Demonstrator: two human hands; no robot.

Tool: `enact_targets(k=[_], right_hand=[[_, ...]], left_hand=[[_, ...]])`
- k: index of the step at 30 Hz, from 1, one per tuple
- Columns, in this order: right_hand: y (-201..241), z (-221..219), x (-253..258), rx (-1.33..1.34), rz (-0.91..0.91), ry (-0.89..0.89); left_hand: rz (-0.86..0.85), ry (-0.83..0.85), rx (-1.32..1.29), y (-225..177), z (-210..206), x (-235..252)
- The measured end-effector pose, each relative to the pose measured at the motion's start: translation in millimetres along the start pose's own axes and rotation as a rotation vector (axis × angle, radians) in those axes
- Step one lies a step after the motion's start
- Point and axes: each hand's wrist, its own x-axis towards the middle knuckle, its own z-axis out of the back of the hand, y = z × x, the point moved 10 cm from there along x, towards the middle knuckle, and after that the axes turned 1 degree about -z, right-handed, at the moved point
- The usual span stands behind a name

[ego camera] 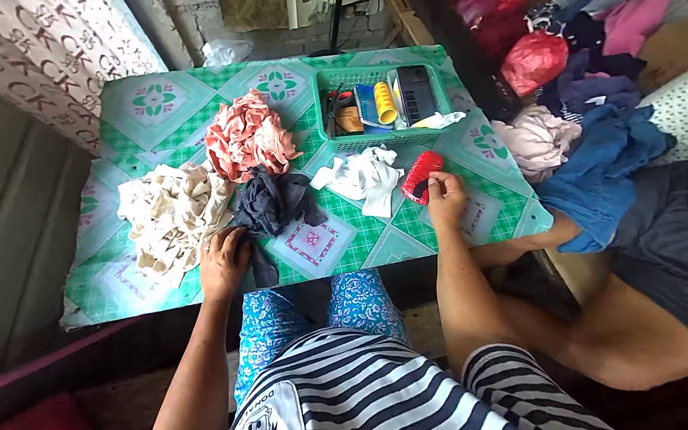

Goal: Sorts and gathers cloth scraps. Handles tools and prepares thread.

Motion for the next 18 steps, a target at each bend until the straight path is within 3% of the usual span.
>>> enact_targets(k=[18], right_hand=[[-0.3,-2.0,0.8,-0.039,0.004,-0.007]], left_hand=[[0.007,-0.016,-0.018,1.0,2.1,-1.2]])
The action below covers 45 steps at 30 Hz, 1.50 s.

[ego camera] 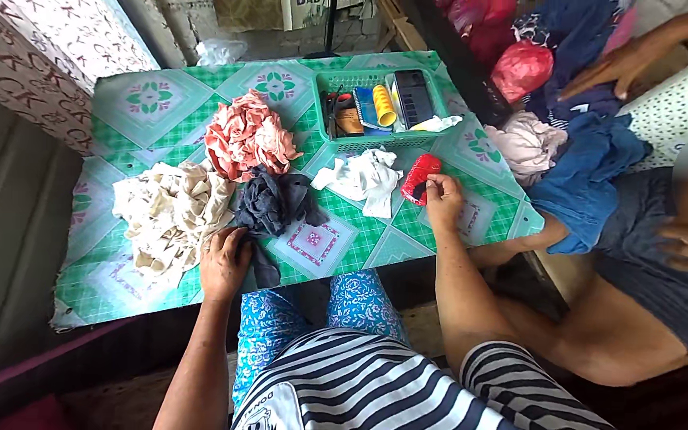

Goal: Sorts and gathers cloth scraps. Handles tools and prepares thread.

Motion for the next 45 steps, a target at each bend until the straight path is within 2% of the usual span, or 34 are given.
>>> enact_targets(k=[16,21,24,28,30,32,34,38,41,45], right_hand=[[-1,-1,-1,0.007,-0.065,0.043],[-2,-1,-1,0.003,-0.038,0.033],[-1,-1,0,0.009,-0.031,0.035],[1,0,-1,0.012,-0.042,0.045],[0,0,-1,0.011,-0.058,0.042],[-2,0,-1,0.023,-0.059,0.037],[0,0,-2,0.038,-0.041,0.033],[-2,0,-1,0.050,-0.044,0.044],[-2,-2,-1,0.057,-0.036,0.061],[-2,-2,-1,0.066,-0.011,0.048]], left_hand=[[0.018,0.003,-0.033,1,3,1],[0.078,-0.032,-0.187,1,11,3],[0.037,-0.078,-0.262,-15,25,23],[-0.063,-0.137,-0.272,-51,36,73],[-0.030,-0.085,-0.241,-63,24,99],[0.089,0.061,-0.180,-66,-3,115],[0.212,0.237,-0.115,-69,-36,113],[0.264,0.433,0.101,-83,-78,97],[0.253,0.448,0.138,-83,-81,96],[0.155,0.326,0.129,-79,-79,90]])
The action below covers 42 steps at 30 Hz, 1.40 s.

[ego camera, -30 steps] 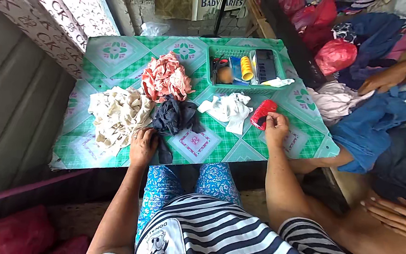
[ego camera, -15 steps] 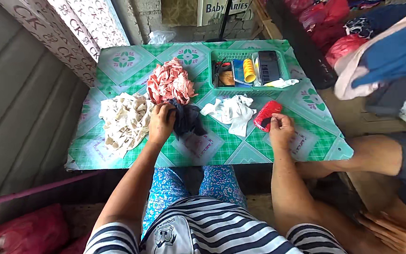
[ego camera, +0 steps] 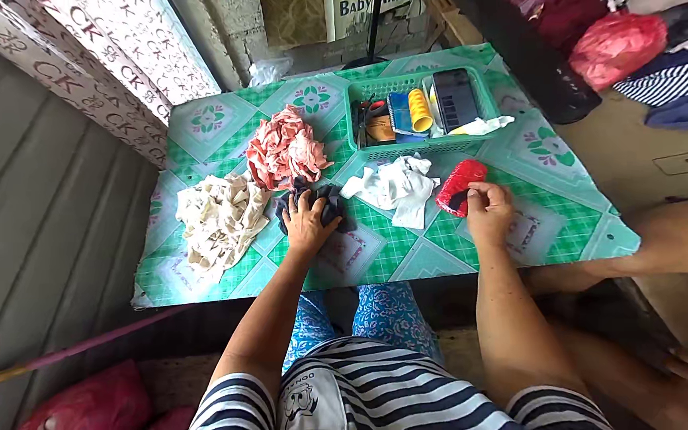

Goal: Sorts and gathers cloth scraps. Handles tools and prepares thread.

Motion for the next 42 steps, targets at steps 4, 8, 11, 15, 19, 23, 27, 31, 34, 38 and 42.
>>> enact_targets(k=[4,8,11,15,19,23,27,31,34,38,42], right_hand=[[0,1,-1,0.013,0.009,-0.016],[0,2,-1,0.012,0.009,-0.029],[0,3,-2,0.009,0.011,-0.032],[-1,2,-1,0.010,0.001,-0.023],[-3,2,-1,0.002,0.011,-0.027],[3,3,-1,0.005,0.014,-0.019],[5,3,-1,-0.005,0.022,-0.015],[3,2,-2,0.012,0.008,-0.026],[3,2,-3,0.024,0.004,-0.036],[-3,1,-3,0.033,-0.017,-0.044],[-10,8,-3,0.152,-0.060,-0.106]], left_hand=[[-0.103,-0.139,-0.036,-1,1,-11],[-0.211,-0.272,-0.106,-2,6,-22],[-0.264,-0.331,-0.176,-3,11,-31],[-0.296,-0.409,-0.315,4,16,-38],[-0.272,-0.473,-0.425,15,20,-40],[-0.215,-0.449,-0.485,21,21,-38],[-0.123,-0.443,-0.593,33,27,-38],[-0.072,-0.430,-0.642,46,27,-41],[-0.147,-0.439,-0.589,38,27,-45],[-0.239,-0.459,-0.481,24,26,-46],[-0.269,-0.418,-0.424,18,22,-46]])
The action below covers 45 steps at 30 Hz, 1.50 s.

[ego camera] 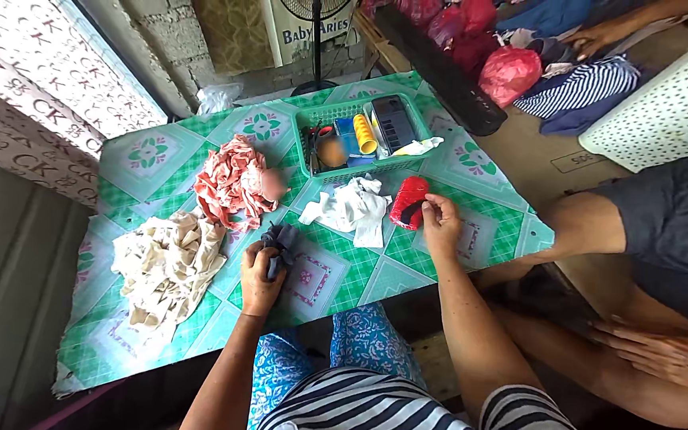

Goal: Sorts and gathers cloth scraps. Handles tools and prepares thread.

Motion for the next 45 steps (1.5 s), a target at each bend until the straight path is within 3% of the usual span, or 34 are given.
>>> enact_targets(k=[5,10,16,22,25,29,34,36,41,45], right_hand=[[37,9,10,0.029,0.178,-0.106],[116,-24,52,-0.116,0.502,0.003],[133,-82,112,-0.295,0.442,0.246],[120,-78,129,-0.273,0.405,0.188],[122,-79,123,-0.317,0.441,0.219],[137,-113,109,-0.448,0.588,0.406],[147,-136,101,-0.548,0.650,0.447],[141,-124,111,-0.611,0.567,0.406],[92,-89,170,-0.736,0.045,0.438],[80,-101,190,-0.813,-0.091,0.490]], left_hand=[[-0.095,0.010,0.085,-6,-7,-1],[-0.129,0.034,0.133,-9,-10,-3],[-0.127,0.171,0.292,-19,-20,7],[-0.057,0.287,0.369,-4,-30,50],[-0.113,0.290,0.382,-33,-18,87],[-0.191,0.037,0.071,-80,-16,136],[-0.088,-0.168,-0.457,-55,-73,151],[-0.078,-0.222,-0.486,-43,-81,144],[-0.119,-0.261,-0.502,-34,-79,134],[-0.091,-0.256,-0.520,-31,-81,133]])
